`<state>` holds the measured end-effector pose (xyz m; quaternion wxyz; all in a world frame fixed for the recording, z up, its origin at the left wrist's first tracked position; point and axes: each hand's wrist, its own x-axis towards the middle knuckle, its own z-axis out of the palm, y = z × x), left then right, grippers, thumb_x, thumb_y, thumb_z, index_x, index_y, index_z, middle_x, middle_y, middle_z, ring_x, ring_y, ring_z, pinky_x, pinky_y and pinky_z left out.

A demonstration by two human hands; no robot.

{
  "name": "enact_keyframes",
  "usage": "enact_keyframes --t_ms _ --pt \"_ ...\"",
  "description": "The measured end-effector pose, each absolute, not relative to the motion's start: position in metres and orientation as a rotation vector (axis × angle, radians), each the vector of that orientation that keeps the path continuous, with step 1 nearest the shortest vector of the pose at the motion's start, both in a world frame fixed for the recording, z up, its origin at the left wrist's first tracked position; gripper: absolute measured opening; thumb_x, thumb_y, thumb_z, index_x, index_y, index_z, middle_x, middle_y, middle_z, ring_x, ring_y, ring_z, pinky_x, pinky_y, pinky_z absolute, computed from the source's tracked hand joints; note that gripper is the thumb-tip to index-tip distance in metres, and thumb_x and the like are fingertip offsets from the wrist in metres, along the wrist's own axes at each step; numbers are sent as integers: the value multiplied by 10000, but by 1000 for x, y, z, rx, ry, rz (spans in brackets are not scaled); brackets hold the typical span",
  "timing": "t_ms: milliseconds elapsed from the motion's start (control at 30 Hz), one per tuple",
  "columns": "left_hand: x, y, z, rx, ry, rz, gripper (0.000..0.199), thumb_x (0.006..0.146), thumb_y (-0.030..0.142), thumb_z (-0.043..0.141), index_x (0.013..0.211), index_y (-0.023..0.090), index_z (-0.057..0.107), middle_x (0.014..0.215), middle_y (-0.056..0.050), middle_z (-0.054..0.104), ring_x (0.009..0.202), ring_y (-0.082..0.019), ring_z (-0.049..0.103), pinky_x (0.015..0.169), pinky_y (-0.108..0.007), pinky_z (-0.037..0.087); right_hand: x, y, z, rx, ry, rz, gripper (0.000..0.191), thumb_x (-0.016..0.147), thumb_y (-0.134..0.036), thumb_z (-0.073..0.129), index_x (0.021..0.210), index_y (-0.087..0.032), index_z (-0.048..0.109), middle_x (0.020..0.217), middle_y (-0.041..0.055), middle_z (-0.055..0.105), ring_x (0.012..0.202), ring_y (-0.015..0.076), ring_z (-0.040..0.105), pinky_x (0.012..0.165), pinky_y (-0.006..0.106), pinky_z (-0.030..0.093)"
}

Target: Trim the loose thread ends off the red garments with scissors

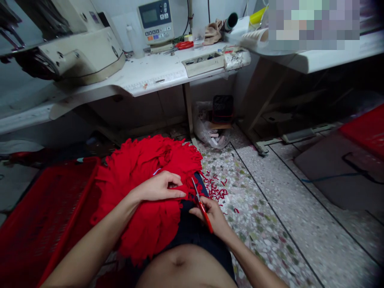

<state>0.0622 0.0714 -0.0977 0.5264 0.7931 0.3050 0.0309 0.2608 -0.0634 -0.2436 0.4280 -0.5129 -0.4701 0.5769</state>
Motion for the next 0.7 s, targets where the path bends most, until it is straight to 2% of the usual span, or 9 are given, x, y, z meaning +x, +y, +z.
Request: enact_keyframes --t_ms 133,233,367,433,533,600,700 --pt "35 73 -75 1664 716 -237 316 867 425 726 968 129 770 689 -50 710 592 -139 649 567 -206 479 267 -70 -257 -1353 -992 1498 516 811 -671 710 687 -226 481 460 -85 435 378 101 410 381 208 283" --pt "30 81 -73 1651 895 -34 347 896 448 684 979 115 740 664 -53 705 593 -152 664 581 -223 505 270 -66 -257 -1400 -969 1482 527 804 -668 724 653 -228 477 437 -77 451 369 104 419 376 208 284" --pt "50 100 -87 1999 986 361 257 932 372 629 943 138 736 867 -70 707 790 -170 654 732 -259 502 266 -57 -252 -1377 -984 1484 529 795 -653 744 638 -228 472 447 -75 454 378 110 441 383 214 301" --pt "65 108 -99 2159 969 392 219 938 319 611 999 155 742 950 -74 692 852 -177 637 780 -271 484 261 -54 -250 -1363 -976 1499 521 799 -660 735 659 -225 485 459 -79 452 372 109 443 375 214 295" --pt "82 118 -116 2292 1023 329 233 936 259 592 1106 158 716 932 -70 677 819 -183 621 753 -277 459 257 -54 -251 -1332 -980 1514 513 816 -657 722 678 -222 488 467 -85 444 371 99 424 375 212 277" --pt "89 122 -126 2348 1097 246 212 908 239 620 1084 159 709 868 -56 668 768 -186 605 714 -279 433 257 -56 -254 -1324 -982 1525 511 822 -651 720 680 -222 481 466 -87 441 376 98 419 381 212 275" --pt "93 126 -133 2372 1149 160 102 854 216 663 935 168 703 769 -25 634 693 -177 568 664 -273 395 261 -60 -258 -1360 -951 1527 519 811 -663 723 685 -226 473 465 -88 442 373 102 431 379 212 284"
